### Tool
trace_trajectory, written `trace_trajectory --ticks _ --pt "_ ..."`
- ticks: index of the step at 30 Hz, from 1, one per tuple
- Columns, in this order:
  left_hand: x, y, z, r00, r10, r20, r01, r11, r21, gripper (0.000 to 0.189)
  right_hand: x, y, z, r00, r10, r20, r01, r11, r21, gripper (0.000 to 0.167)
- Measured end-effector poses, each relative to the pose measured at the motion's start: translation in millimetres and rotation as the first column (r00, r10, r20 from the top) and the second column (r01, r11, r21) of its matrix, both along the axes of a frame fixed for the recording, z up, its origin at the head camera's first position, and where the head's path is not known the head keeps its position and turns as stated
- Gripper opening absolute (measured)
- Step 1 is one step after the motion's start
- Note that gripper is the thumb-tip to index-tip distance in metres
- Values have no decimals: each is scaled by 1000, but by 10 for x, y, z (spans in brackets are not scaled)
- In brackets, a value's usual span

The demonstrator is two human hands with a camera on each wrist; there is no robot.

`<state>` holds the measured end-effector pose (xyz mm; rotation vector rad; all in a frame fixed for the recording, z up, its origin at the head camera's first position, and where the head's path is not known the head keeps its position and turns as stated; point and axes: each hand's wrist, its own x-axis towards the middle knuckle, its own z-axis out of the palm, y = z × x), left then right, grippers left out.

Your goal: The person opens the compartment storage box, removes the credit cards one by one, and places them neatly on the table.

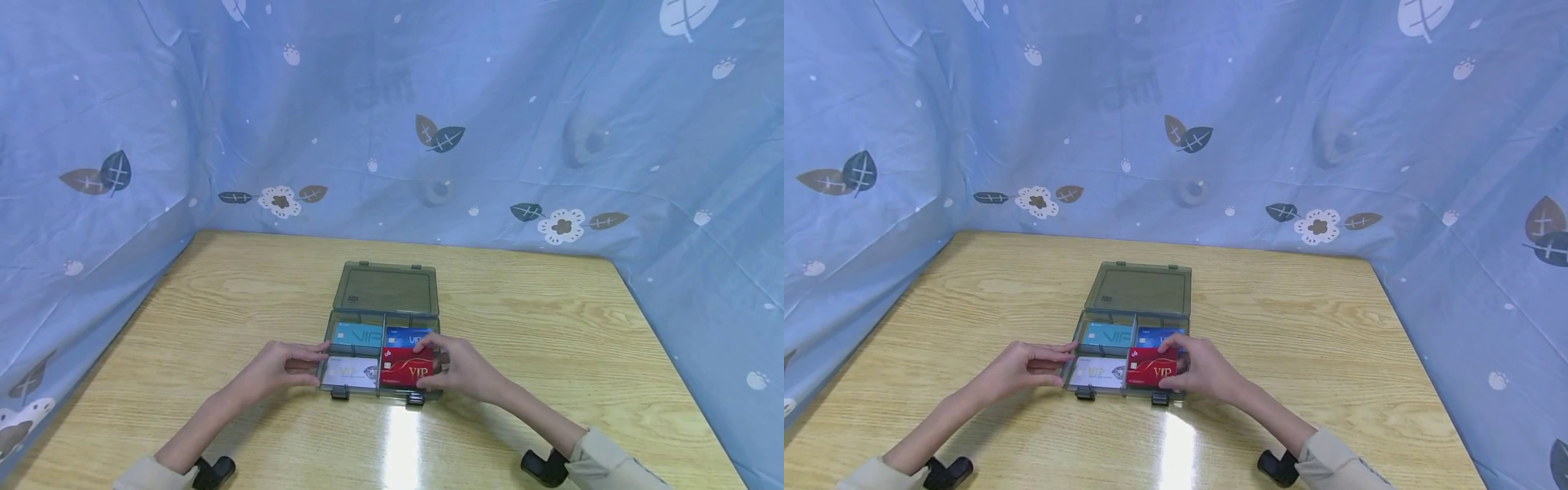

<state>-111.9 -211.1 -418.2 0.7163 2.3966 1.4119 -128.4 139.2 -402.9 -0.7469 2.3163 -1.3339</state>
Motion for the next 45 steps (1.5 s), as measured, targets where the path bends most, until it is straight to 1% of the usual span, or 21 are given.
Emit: trace_trajectory --ticks 2,4,8,14,18,20,24,29,36,40,42,45 --pt "2 2 4 1000 0 0 0 1000 -1 42 8 26 -5 998 -25 64 27 999 -21 44" --pt "3 5 8 1000 2 3 -2 1000 -1 42 11 56 -11 994 -50 101 54 998 -30 51" --pt "3 7 11 1000 3 1 -3 1000 3 43 13 117 -27 991 -81 106 85 996 -33 54" --pt "1 8 -3 1000 -3 -9 3 1000 6 43 9 253 -74 981 -81 176 100 990 -101 56" --pt "1 5 -13 1000 -7 -14 7 1000 8 43 -16 380 -87 965 -90 245 127 982 -140 59" --pt "2 2 -16 1000 -8 -14 8 1000 10 42 -33 448 -93 953 -103 285 152 976 -157 61" --pt "4 -2 -16 1000 -9 -9 9 1000 8 43 -66 585 -106 937 -118 329 187 965 -186 63" --pt "3 -5 -14 1000 -6 -4 6 1000 3 44 -97 737 -116 930 -98 355 189 955 -229 65" --pt "-2 -7 -15 1000 -9 0 9 1000 10 44 -170 923 -163 943 -90 320 170 957 -234 67" --pt "-4 -8 -18 1000 -10 3 10 1000 11 44 -224 1041 -200 940 -79 333 165 958 -237 66" --pt "-5 -10 -19 1000 -8 5 8 1000 8 44 -255 1105 -214 935 -86 344 173 958 -230 65" --pt "-5 -11 -16 1000 -7 5 7 1000 6 44 -302 1207 -240 927 -74 366 171 955 -240 63"
